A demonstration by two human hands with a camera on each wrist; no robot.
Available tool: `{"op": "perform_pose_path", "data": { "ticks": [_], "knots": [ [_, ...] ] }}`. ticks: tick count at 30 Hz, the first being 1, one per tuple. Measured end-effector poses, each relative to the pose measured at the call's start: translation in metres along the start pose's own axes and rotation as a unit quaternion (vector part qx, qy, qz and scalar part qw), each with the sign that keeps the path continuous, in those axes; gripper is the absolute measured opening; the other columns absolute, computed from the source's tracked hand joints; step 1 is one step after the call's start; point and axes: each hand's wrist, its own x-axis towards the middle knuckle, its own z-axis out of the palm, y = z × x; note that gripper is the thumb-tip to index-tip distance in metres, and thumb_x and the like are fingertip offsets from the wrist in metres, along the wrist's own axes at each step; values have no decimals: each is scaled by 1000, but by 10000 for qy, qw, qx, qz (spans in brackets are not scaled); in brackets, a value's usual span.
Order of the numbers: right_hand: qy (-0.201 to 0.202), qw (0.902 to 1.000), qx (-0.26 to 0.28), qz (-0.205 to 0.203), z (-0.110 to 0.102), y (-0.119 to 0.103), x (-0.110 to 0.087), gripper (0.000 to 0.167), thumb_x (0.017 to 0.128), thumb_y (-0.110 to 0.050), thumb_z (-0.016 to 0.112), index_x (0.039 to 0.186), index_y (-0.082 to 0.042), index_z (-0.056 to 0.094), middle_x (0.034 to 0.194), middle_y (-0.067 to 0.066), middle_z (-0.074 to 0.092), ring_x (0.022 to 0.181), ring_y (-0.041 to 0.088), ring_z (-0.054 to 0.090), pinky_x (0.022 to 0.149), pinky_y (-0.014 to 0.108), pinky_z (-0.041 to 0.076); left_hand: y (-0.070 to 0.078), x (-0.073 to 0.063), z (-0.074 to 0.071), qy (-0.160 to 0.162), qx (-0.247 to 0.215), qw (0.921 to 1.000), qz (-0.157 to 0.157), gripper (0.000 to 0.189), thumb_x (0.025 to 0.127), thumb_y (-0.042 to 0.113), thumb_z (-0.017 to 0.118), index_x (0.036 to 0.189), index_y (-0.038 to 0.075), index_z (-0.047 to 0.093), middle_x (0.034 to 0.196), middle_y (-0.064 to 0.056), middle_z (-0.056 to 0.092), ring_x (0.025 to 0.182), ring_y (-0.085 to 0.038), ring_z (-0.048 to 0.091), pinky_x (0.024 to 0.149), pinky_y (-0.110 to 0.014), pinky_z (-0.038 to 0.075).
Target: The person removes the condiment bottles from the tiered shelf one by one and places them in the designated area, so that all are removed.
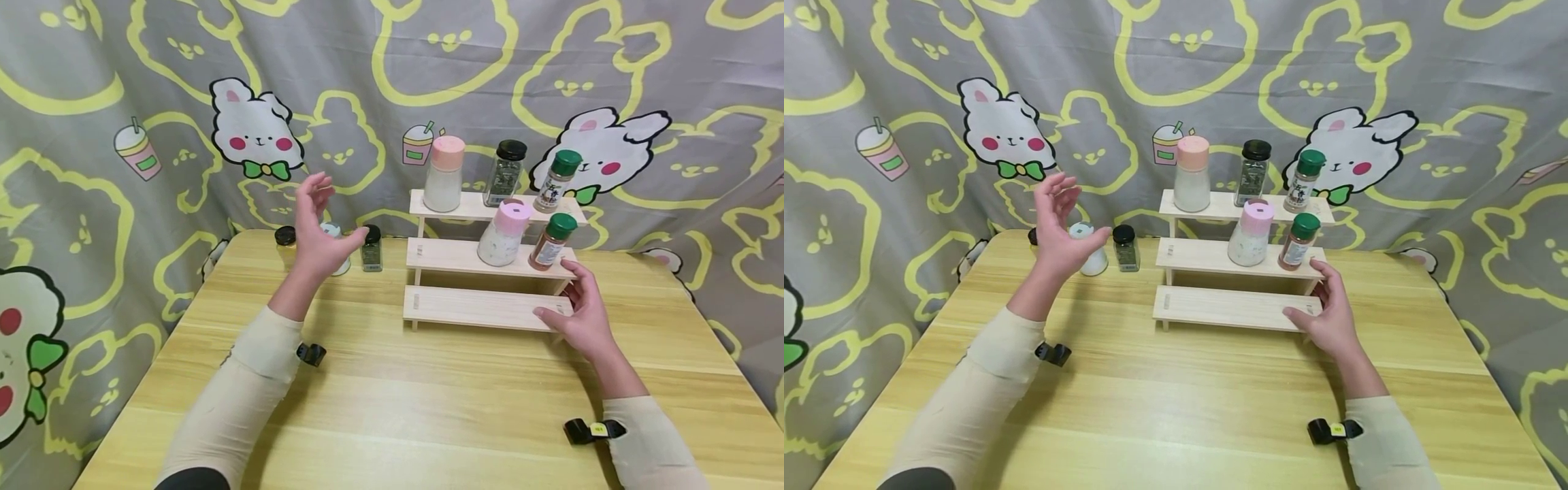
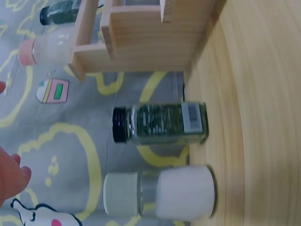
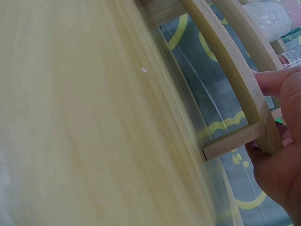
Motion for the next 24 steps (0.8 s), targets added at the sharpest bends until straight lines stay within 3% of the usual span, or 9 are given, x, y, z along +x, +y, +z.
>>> {"op": "perform_pose_path", "data": {
  "ticks": [8,15,24],
  "knots": [
    [-16,10000,3,-61,0,-1,1,102,68,24,77,153,-10,30,152,12,32,123,17,45,102,17,37,5,1,19,-109,-181,9986,481,84,66,-19,76,136,-11,32,132,-30,41,122,-40,45,110,-51,33],
    [-22,10000,49,-44,0,-2,1,100,68,27,74,152,-6,30,151,14,32,123,20,46,102,20,39,10,3,37,-214,-361,9981,441,84,66,-19,76,136,-11,31,133,-27,41,124,-38,45,110,-45,34],
    [-24,9998,123,-173,0,-2,1,102,67,27,76,152,-6,30,150,15,34,123,24,47,100,21,41,16,4,57,-248,-500,9975,433,84,65,-16,77,136,-11,33,131,-25,43,123,-37,46,106,-44,38]
  ]
}}
